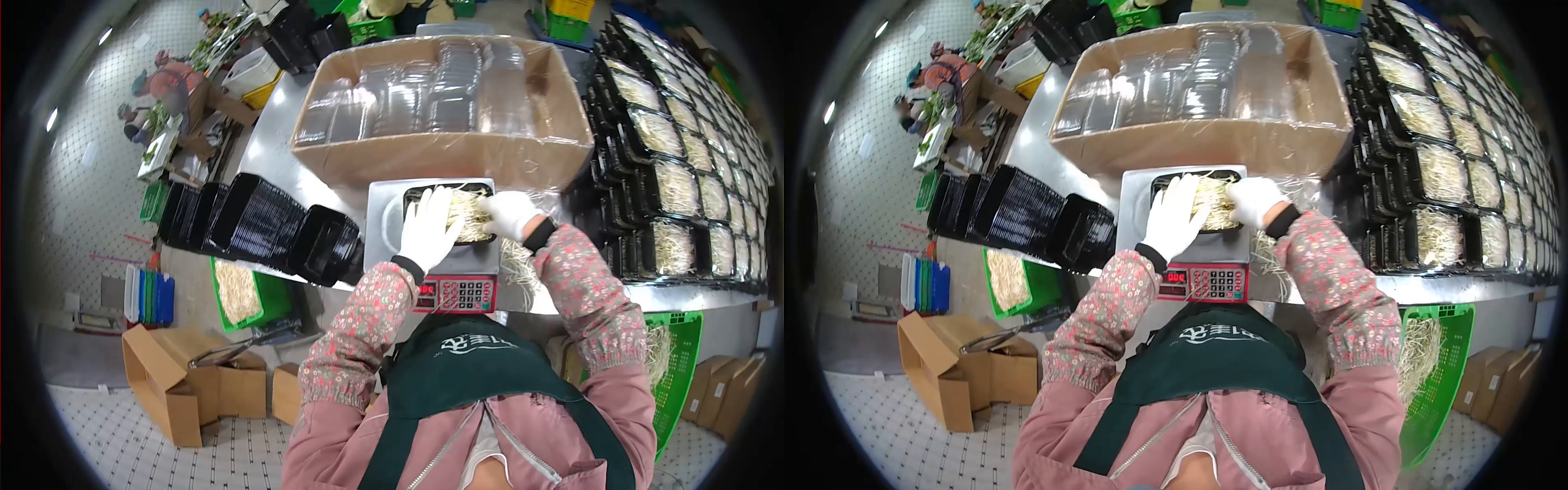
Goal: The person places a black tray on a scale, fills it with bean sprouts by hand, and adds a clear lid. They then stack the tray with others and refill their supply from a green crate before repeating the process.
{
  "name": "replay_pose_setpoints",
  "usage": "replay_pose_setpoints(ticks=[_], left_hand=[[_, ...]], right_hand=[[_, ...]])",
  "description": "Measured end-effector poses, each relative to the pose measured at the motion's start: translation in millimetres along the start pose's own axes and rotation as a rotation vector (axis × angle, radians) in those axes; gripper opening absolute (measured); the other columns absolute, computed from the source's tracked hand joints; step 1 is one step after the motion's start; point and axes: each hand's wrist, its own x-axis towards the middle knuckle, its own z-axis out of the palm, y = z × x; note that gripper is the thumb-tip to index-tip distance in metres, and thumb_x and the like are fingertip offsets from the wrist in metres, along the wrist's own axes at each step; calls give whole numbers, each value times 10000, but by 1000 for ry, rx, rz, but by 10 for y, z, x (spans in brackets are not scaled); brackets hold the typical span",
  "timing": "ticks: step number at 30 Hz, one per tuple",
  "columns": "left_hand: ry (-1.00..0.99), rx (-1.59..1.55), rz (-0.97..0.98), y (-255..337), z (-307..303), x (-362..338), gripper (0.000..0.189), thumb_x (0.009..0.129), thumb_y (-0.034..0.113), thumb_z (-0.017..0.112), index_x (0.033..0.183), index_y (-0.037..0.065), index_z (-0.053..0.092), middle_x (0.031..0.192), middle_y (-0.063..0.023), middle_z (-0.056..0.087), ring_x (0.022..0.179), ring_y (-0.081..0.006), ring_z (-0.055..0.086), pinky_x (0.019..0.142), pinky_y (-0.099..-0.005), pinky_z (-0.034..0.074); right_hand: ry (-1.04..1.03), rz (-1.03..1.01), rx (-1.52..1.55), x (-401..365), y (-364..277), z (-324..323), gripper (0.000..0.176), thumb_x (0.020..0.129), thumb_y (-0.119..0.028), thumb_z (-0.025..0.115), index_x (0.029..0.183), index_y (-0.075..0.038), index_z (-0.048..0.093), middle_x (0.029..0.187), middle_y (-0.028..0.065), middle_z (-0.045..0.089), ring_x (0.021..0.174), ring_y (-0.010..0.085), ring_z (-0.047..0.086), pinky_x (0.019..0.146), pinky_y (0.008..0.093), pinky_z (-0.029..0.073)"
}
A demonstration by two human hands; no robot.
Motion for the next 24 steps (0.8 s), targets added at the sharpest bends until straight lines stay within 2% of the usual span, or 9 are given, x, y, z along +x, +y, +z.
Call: replay_pose_setpoints(ticks=[2, 3, 10, 13, 16, 18, 20, 22, 24], left_hand=[[36, 41, -16, 29, 51, -1, 604, 920, 331, 579, 1411, 14, 426, 1427, -205, 458, 1322, -373, 414, 1079, -504, 309], [66, 39, -1, 16, 59, -12, 591, 925, 327, 575, 1406, 15, 434, 1419, -205, 468, 1310, -375, 429, 1074, -506, 316], [53, -128, -22, -33, 16, -45, 655, 917, 379, 588, 1431, 18, 404, 1444, -201, 439, 1350, -382, 374, 1101, -551, 265], [33, -338, -63, -71, -324, -33, 810, 826, 268, 738, 1466, -7, 325, 1475, -222, 390, 1385, -354, 349, 1145, -450, 269], [82, -513, -152, -215, -573, -79, 856, 787, 172, 782, 1473, -14, 305, 1482, -219, 380, 1384, -320, 355, 1151, -388, 291], [68, -548, -260, -322, -609, -93, 847, 791, 166, 775, 1475, -3, 306, 1476, -214, 385, 1375, -314, 363, 1144, -377, 303], [37, -473, -212, -322, -586, -60, 795, 802, 173, 763, 1457, 4, 347, 1432, -204, 440, 1340, -309, 408, 1125, -379, 330], [-1, -419, -169, -317, -494, 5, 732, 808, 179, 753, 1428, 12, 401, 1384, -194, 493, 1299, -307, 453, 1101, -382, 358], [-59, -381, -124, -302, -315, 84, 660, 811, 185, 746, 1386, 22, 468, 1333, -183, 544, 1251, -307, 500, 1073, -386, 388]], right_hand=[[119, 16, -110, 135, -22, 240, 121, 760, -167, 638, 804, -73, 699, 780, 164, 689, 764, 361, 679, 678, 444, 544], [126, 8, -108, 137, -2, 202, 122, 793, -154, 596, 767, -74, 684, 751, 184, 673, 726, 364, 671, 660, 447, 538], [308, 9, 181, -288, 345, -272, 153, 823, -216, 620, 788, -81, 683, 761, 168, 670, 752, 374, 657, 707, 450, 529], [302, 168, 346, -598, 486, -510, 150, 818, -222, 672, 848, -82, 712, 774, 164, 675, 746, 344, 666, 696, 424, 523], [296, 378, 663, -791, 797, -180, 160, 808, -233, 697, 833, -78, 727, 758, 147, 683, 732, 329, 679, 701, 408, 533], [107, 347, 213, -887, 879, -40, 267, 767, -294, 747, 909, -69, 726, 804, 137, 696, 793, 326, 686, 754, 412, 542], [-138, 314, 3, -912, 871, -15, 597, 709, -389, 790, 1209, -109, 623, 1097, 140, 669, 1023, 311, 642, 898, 407, 507], [201, 246, 136, -745, 628, -37, 602, 731, -355, 781, 1251, -116, 595, 1147, 133, 650, 1052, 321, 627, 917, 394, 499], [253, 189, 317, -511, 208, -330, 560, 768, -321, 757, 1259, -112, 589, 1123, 135, 648, 1050, 326, 625, 899, 391, 506]])
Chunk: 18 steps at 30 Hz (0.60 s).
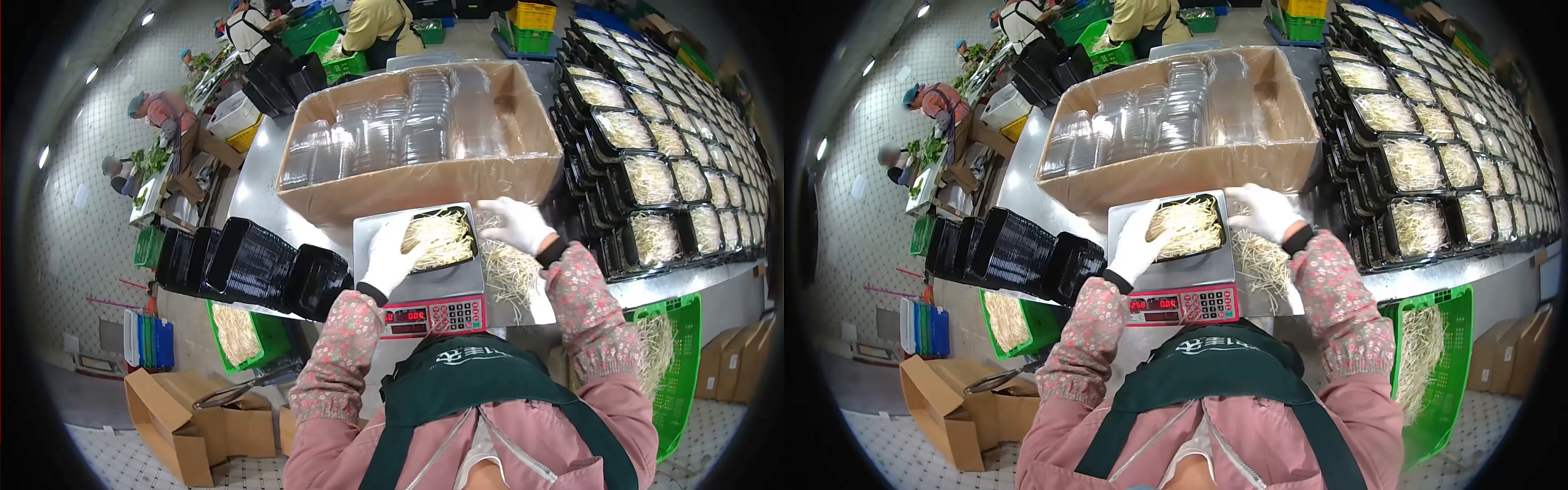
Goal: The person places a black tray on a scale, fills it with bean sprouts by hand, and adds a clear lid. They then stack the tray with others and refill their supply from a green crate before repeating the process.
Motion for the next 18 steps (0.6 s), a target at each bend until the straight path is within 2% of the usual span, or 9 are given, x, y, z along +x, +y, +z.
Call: replay_pose_setpoints(ticks=[1, 2, 4, 5, 8, 11, 15, 17, 18], left_hand=[[48, 32, 23, 13, 62, 21, 494, 817, 186, 730, 1268, 42, 589, 1254, -168, 604, 1198, -314, 541, 1036, -390, 418], [81, 43, 51, -10, 103, 29, 459, 816, 208, 726, 1234, 57, 616, 1229, -151, 621, 1186, -319, 544, 1027, -406, 416], [152, 61, 110, -49, 176, 34, 394, 814, 254, 718, 1167, 87, 670, 1181, -117, 654, 1162, -329, 549, 1009, -437, 412], [184, 164, 165, -14, 179, 22, 320, 823, 221, 703, 1116, 93, 698, 1183, -90, 664, 1185, -323, 539, 1023, -444, 397], [206, 170, 204, -156, 245, 15, 303, 827, 195, 694, 1114, 100, 699, 1207, -77, 659, 1209, -322, 525, 1035, -442, 388], [202, 180, 229, -124, 210, 14, 305, 831, 150, 677, 1130, 90, 692, 1227, -93, 648, 1209, -329, 526, 1025, -435, 400], [183, -56, 149, -119, 7, -36, 372, 883, 121, 627, 1252, 73, 625, 1296, -156, 598, 1293, -336, 478, 1083, -421, 372], [192, -47, 32, -198, -200, -51, 408, 929, 153, 592, 1329, 78, 562, 1363, -164, 548, 1356, -323, 421, 1131, -416, 318], [227, -47, -30, -265, -284, -57, 420, 939, 164, 584, 1350, 81, 544, 1386, -164, 530, 1366, -323, 408, 1136, -415, 310]], right_hand=[[74, -131, 45, 95, -72, 176, 529, 785, -303, 738, 1257, -117, 585, 1094, 136, 647, 1030, 322, 629, 879, 393, 511], [148, -262, 88, 181, -108, 382, 498, 803, -284, 718, 1254, -122, 582, 1065, 138, 646, 1010, 318, 633, 858, 396, 515], [3, -224, -92, 273, -291, 568, 386, 812, -257, 697, 1163, -119, 620, 1004, 137, 644, 949, 314, 642, 821, 410, 519], [77, -263, -61, 375, -163, 832, 249, 818, -230, 679, 1036, -112, 656, 934, 122, 648, 903, 318, 642, 794, 418, 519], [63, -219, 11, 353, -121, 748, 159, 824, -223, 672, 940, -114, 681, 885, 106, 654, 901, 316, 641, 783, 414, 517], [179, -332, 120, 264, 53, 379, 109, 819, -205, 682, 842, -103, 715, 811, 122, 681, 760, 318, 659, 714, 413, 528], [189, -107, 278, -74, 267, -208, 164, 778, -114, 734, 910, -17, 737, 859, 160, 708, 766, 254, 691, 712, 329, 538], [237, 18, 383, -238, 552, -192, 179, 791, -114, 742, 920, 9, 734, 849, 157, 713, 755, 202, 682, 691, 289, 524], [218, 170, 485, -331, 680, -145, 168, 794, -100, 739, 931, -2, 738, 846, 152, 712, 746, 190, 677, 675, 277, 515]])
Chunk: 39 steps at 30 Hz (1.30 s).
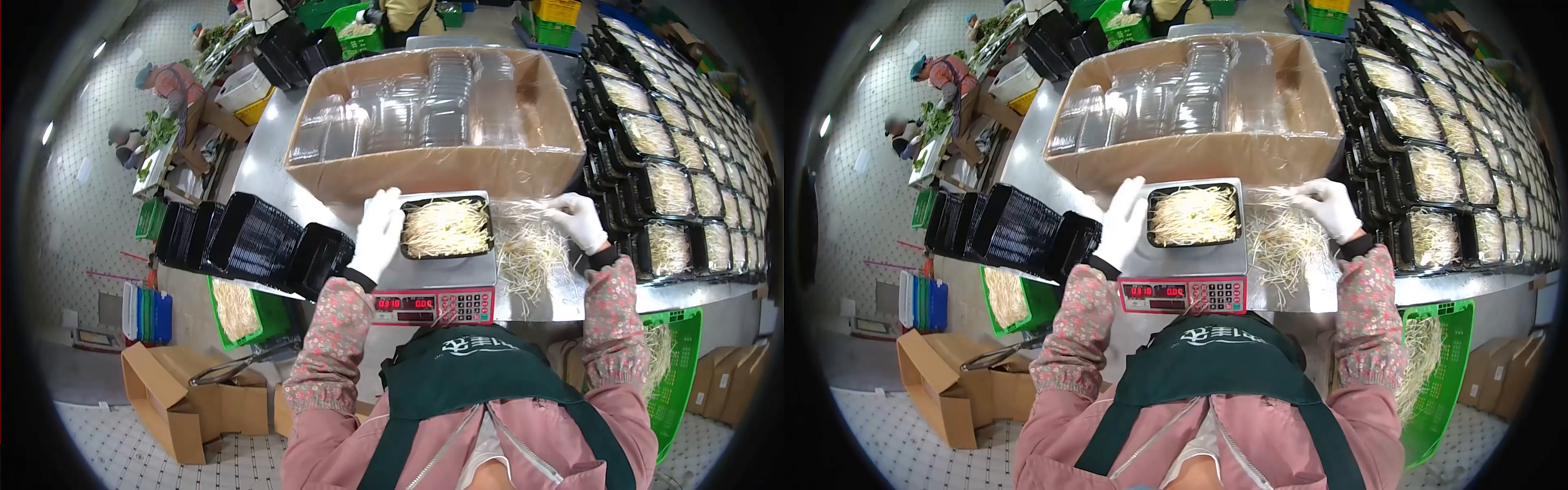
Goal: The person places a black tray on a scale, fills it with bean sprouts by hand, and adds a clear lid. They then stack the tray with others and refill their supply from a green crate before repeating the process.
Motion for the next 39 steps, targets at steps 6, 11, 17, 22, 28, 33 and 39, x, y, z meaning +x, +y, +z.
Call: replay_pose_setpoints(ticks=[6, 11, 17, 22, 28, 33, 39], left_hand=[[-127, 163, -41, 63, -241, 163, 866, 817, 367, 738, 1474, -7, 314, 1509, -236, 337, 1445, -374, 234, 1162, -426, 248], [-361, 284, 220, 420, 401, 166, 950, 786, 521, 705, 1454, -27, 309, 1480, -259, 348, 1408, -434, 258, 1162, -527, 188], [-335, 251, 342, 337, 694, 58, 611, 780, 285, 638, 1303, 16, 476, 1220, -193, 545, 1180, -375, 487, 1010, -479, 385], [-450, 468, 316, 338, 718, 256, 412, 782, 321, 597, 1096, 56, 564, 1067, -106, 560, 1026, -297, 520, 810, -434, 422], [-412, 471, 257, 351, 744, 162, 513, 759, 335, 662, 1175, 61, 539, 1107, -117, 565, 1038, -320, 527, 850, -445, 418], [-372, 47, 149, 507, 443, 76, 871, 729, 461, 768, 1400, 25, 425, 1375, -200, 485, 1293, -360, 429, 1097, -454, 327], [-56, -255, -125, 512, -36, -123, 659, 797, 217, 765, 1364, 24, 492, 1337, -189, 544, 1281, -326, 483, 1083, -394, 373]], right_hand=[[-212, 32, -662, -107, 518, 57, 701, 710, -233, 814, 1346, -129, 539, 1242, 145, 595, 1118, 299, 600, 946, 375, 490], [87, -463, -212, 201, -302, 963, 687, 853, -284, 710, 1415, -14, 422, 1300, 225, 537, 1193, 349, 542, 1006, 384, 438], [-51, -316, -655, 42, -470, 1868, 820, 925, -498, 504, 1460, 71, 255, 1338, 317, 454, 1272, 466, 409, 1102, 531, 266], [-156, -117, -376, 153, -512, 1860, 909, 941, -524, 495, 1473, 109, 115, 1339, 353, 440, 1242, 452, 455, 1073, 441, 353], [-298, -222, -304, 263, -457, 1658, 862, 929, -528, 525, 1452, 92, 235, 1327, 333, 472, 1227, 455, 484, 1050, 446, 386], [-212, -216, -175, 772, -829, 1104, 494, 906, -366, 658, 1258, -23, 606, 1060, 212, 693, 977, 322, 687, 889, 379, 524], [-158, -205, -487, 1877, -588, 1230, 353, 899, -337, 599, 1129, -87, 693, 1075, 150, 693, 1020, 322, 649, 927, 394, 492]])
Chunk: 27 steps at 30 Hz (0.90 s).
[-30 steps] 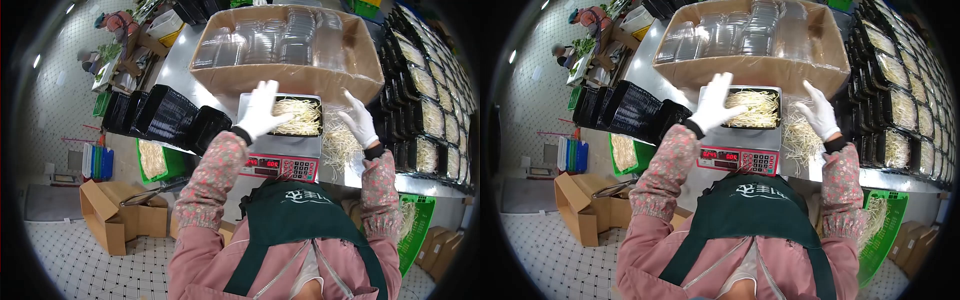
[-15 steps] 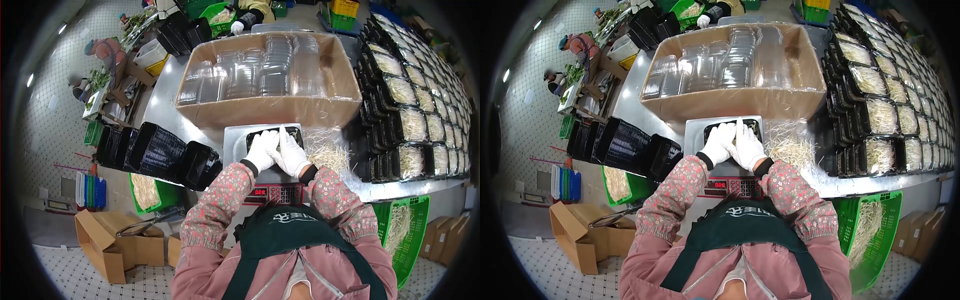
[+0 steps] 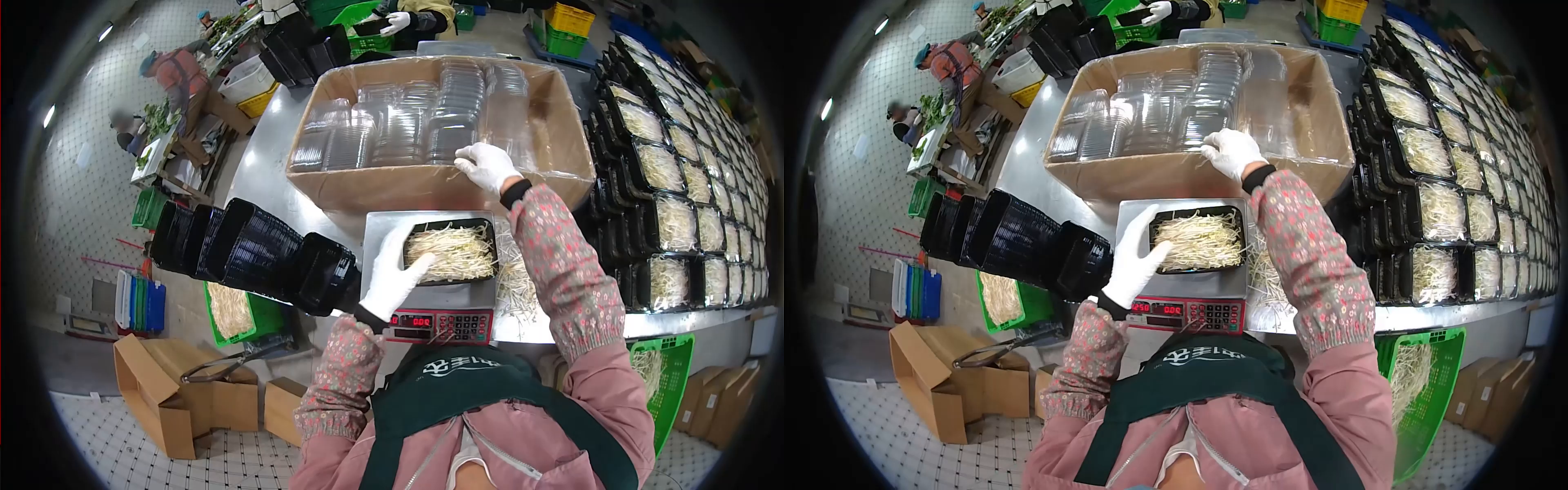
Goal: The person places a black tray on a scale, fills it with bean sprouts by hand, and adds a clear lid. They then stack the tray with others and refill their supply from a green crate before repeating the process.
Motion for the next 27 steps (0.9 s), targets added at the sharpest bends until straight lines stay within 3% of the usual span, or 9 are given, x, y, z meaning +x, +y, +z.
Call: replay_pose_setpoints(ticks=[4, 7, 8, 11, 17, 19, 21, 24, 27], left_hand=[[169, -153, -94, -206, -243, -288, 508, 889, 95, 672, 1355, -9, 497, 1335, -154, 567, 1253, -233, 530, 1071, -350, 401], [238, -304, -166, -319, -329, -472, 405, 930, 19, 601, 1323, -30, 520, 1305, -156, 588, 1219, -225, 559, 1063, -342, 416], [242, -308, -179, -322, -353, -509, 394, 933, 8, 590, 1320, -31, 522, 1299, -156, 591, 1212, -222, 564, 1061, -338, 419], [244, -330, -198, -316, -338, -550, 374, 945, -19, 557, 1317, -39, 522, 1284, -152, 602, 1199, -213, 574, 1057, -329, 424], [160, -95, -112, -231, -137, -303, 376, 953, 32, 565, 1321, -32, 524, 1326, -145, 575, 1226, -207, 546, 1058, -335, 416], [128, 100, -21, -48, 27, -120, 410, 931, 170, 607, 1306, 15, 546, 1269, -182, 592, 1198, -303, 551, 1041, -386, 411], [111, 290, 166, -181, 299, 52, 429, 907, 202, 625, 1291, 22, 557, 1240, -196, 597, 1140, -345, 565, 1007, -420, 428], [-110, 485, 267, -293, 663, 204, 452, 894, 248, 629, 1264, 1, 548, 1232, -207, 577, 1112, -362, 552, 976, -440, 436], [-116, 599, 339, -221, 703, 213, 494, 900, 328, 616, 1252, -11, 544, 1184, -196, 587, 1118, -370, 524, 954, -456, 432]], right_hand=[[-83, 9, -20, 287, 281, 353, 344, 875, -331, 639, 1101, -84, 717, 1065, 136, 710, 1003, 302, 665, 911, 380, 500], [-315, 43, 261, 366, 390, 197, 307, 834, -329, 699, 1019, -91, 753, 988, 127, 729, 948, 281, 681, 882, 367, 509], [-252, 126, 309, 347, 383, 184, 240, 789, -315, 750, 891, -99, 772, 903, 111, 735, 890, 258, 688, 856, 357, 515], [-49, 172, 216, 186, 194, -19, 221, 775, -317, 761, 846, -108, 760, 878, 97, 731, 866, 247, 687, 831, 360, 521], [672, -270, 333, -115, -46, -700, 130, 877, -124, 709, 999, -81, 698, 940, 66, 686, 881, 160, 663, 795, 270, 512], [750, -318, 557, -246, -133, -928, 221, 928, -106, 657, 1134, -27, 639, 1029, 28, 690, 848, 94, 625, 746, 226, 509], [615, -142, 973, -513, -258, -1077, 204, 929, -77, 646, 1121, -9, 647, 1052, 48, 691, 883, 85, 630, 760, 228, 520], [527, -57, 1047, -846, -242, -1072, 226, 929, -49, 630, 1148, 7, 628, 1100, 59, 688, 831, 60, 627, 712, 199, 515], [545, -32, 1034, -1145, -122, -952, 236, 929, -71, 639, 1157, -12, 631, 1056, 39, 691, 740, 44, 612, 602, 185, 488]])
